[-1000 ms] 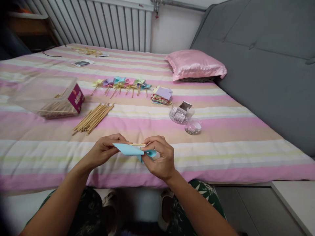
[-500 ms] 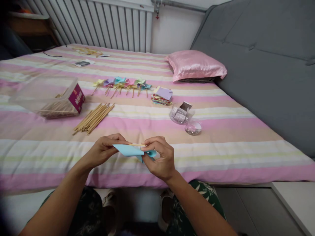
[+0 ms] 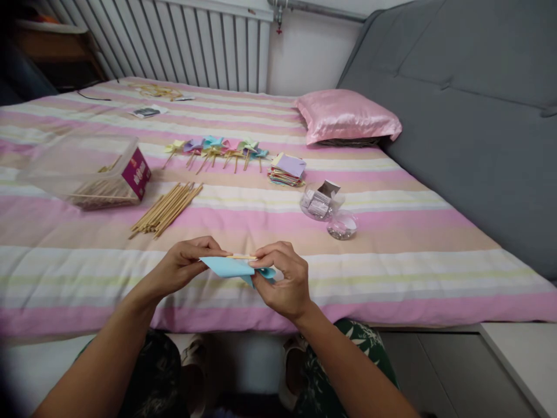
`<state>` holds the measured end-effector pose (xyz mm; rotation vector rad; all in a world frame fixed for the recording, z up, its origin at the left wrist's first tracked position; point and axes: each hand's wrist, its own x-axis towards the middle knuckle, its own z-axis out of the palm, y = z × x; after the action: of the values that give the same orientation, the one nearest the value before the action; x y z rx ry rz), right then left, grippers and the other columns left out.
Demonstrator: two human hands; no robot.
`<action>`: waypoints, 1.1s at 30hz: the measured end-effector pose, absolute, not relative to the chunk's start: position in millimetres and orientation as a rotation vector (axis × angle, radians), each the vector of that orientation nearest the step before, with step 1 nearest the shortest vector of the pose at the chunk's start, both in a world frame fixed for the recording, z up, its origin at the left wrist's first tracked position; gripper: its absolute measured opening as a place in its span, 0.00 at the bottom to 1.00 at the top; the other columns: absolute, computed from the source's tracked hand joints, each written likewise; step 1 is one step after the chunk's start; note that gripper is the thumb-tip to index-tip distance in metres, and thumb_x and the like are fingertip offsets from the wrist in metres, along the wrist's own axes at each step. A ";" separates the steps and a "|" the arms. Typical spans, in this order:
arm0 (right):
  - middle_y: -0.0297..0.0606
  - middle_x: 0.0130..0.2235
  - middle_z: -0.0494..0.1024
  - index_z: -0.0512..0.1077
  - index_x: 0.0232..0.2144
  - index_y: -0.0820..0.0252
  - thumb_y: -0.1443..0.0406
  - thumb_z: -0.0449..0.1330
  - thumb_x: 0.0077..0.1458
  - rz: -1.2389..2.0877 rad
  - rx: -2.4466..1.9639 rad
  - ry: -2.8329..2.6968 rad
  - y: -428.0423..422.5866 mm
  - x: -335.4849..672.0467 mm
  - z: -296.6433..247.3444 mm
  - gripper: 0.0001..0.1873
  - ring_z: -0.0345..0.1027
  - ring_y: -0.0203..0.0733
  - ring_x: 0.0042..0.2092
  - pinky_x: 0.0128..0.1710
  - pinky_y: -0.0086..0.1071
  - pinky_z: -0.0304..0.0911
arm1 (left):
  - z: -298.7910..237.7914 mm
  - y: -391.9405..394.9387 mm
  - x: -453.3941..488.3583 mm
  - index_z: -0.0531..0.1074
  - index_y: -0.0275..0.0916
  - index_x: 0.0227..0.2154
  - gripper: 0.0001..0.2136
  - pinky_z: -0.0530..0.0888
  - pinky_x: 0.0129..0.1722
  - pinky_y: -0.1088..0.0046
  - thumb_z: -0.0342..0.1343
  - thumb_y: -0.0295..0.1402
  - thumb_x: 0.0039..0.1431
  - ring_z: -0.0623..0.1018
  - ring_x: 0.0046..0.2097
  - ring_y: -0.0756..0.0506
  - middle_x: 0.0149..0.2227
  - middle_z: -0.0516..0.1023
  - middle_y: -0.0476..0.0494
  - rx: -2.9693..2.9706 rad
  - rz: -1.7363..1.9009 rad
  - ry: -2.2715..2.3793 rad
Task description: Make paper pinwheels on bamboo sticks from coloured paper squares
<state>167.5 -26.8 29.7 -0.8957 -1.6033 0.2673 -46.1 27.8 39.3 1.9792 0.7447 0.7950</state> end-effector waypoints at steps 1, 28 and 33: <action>0.37 0.29 0.75 0.72 0.25 0.57 0.73 0.61 0.44 0.267 -0.899 -1.603 -26.8 167.5 29.4 0.06 0.71 0.41 0.33 0.32 0.36 0.68 | 39.1 27.9 -46.2 0.78 0.39 0.37 0.10 0.69 0.31 0.75 0.53 0.32 0.58 0.73 0.32 0.49 0.30 0.73 0.43 1.978 0.793 0.745; 0.39 0.34 0.77 0.74 0.26 0.56 0.71 0.62 0.45 0.293 -0.947 -1.591 -25.2 167.4 27.1 0.05 0.73 0.43 0.37 0.35 0.37 0.69 | 35.8 26.2 -40.8 0.77 0.40 0.40 0.10 0.67 0.30 0.75 0.53 0.31 0.58 0.71 0.31 0.50 0.28 0.71 0.46 1.961 0.803 0.780; 0.38 0.33 0.77 0.74 0.26 0.56 0.72 0.62 0.44 0.276 -0.934 -1.593 -24.9 166.0 26.7 0.06 0.72 0.42 0.35 0.34 0.36 0.69 | 37.1 24.4 -39.1 0.78 0.39 0.40 0.10 0.67 0.30 0.76 0.53 0.31 0.58 0.71 0.31 0.50 0.29 0.71 0.45 1.930 0.801 0.762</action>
<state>166.0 -24.9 26.7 -0.9338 -1.5931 0.2763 -39.1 24.4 37.1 1.9302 0.7616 0.8011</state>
